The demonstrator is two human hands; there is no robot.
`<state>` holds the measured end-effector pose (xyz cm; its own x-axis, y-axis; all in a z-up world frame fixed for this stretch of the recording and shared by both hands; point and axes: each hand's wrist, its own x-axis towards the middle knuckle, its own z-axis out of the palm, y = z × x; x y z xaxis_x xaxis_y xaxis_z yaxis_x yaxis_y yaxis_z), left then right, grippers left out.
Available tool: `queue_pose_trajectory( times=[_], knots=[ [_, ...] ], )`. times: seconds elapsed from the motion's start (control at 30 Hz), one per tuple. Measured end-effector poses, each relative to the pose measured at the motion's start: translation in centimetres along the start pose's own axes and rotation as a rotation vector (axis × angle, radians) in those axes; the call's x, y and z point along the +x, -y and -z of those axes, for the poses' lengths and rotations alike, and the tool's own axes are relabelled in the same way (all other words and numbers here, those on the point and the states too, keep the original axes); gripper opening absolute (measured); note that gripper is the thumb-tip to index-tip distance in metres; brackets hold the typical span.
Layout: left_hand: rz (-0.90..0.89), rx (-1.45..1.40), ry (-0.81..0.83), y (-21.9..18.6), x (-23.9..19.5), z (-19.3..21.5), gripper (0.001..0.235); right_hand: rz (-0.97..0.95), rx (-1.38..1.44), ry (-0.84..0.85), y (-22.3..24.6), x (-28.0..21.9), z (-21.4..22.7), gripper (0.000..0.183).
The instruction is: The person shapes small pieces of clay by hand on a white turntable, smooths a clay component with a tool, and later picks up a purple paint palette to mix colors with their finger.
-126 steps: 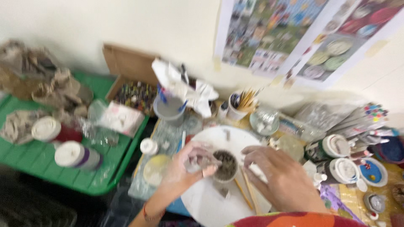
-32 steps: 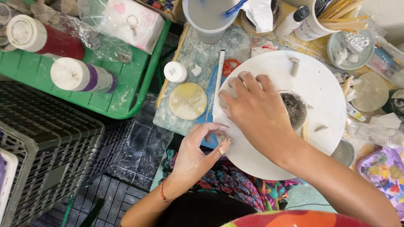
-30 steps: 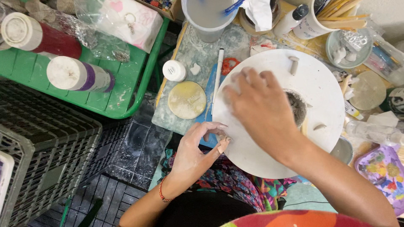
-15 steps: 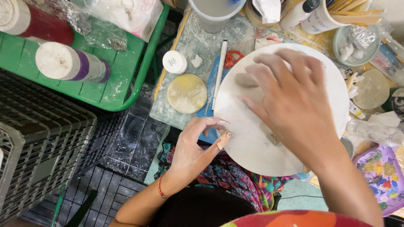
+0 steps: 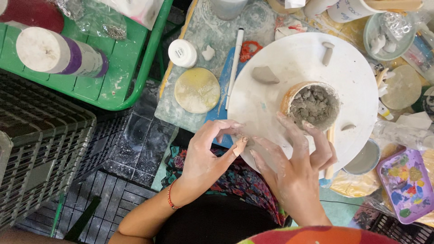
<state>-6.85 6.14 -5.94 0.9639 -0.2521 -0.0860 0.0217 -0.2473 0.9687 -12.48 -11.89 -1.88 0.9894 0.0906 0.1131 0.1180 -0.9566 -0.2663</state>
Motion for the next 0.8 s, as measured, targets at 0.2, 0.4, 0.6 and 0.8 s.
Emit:
queue_pose_trajectory(
  times=[0.2, 0.4, 0.6, 0.8],
  knots=[
    [-0.027, 0.096, -0.003, -0.2, -0.4, 0.3, 0.030, 0.007, -0.036, 0.047, -0.3, 0.0, -0.1, 0.034],
    [-0.101, 0.189, -0.050, -0.4, -0.5, -0.3, 0.031, 0.010, -0.067, 0.058, -0.4, -0.2, -0.4, 0.029],
    [-0.159, 0.286, -0.053, -0.6, -0.7, -0.5, 0.031, 0.044, -0.098, 0.031, -0.6, -0.2, -0.5, 0.026],
    [-0.171, 0.349, -0.038, -0.9, -0.9, -0.5, 0.034, 0.082, -0.126, 0.009, -1.1, -0.3, -0.9, 0.024]
  ],
)
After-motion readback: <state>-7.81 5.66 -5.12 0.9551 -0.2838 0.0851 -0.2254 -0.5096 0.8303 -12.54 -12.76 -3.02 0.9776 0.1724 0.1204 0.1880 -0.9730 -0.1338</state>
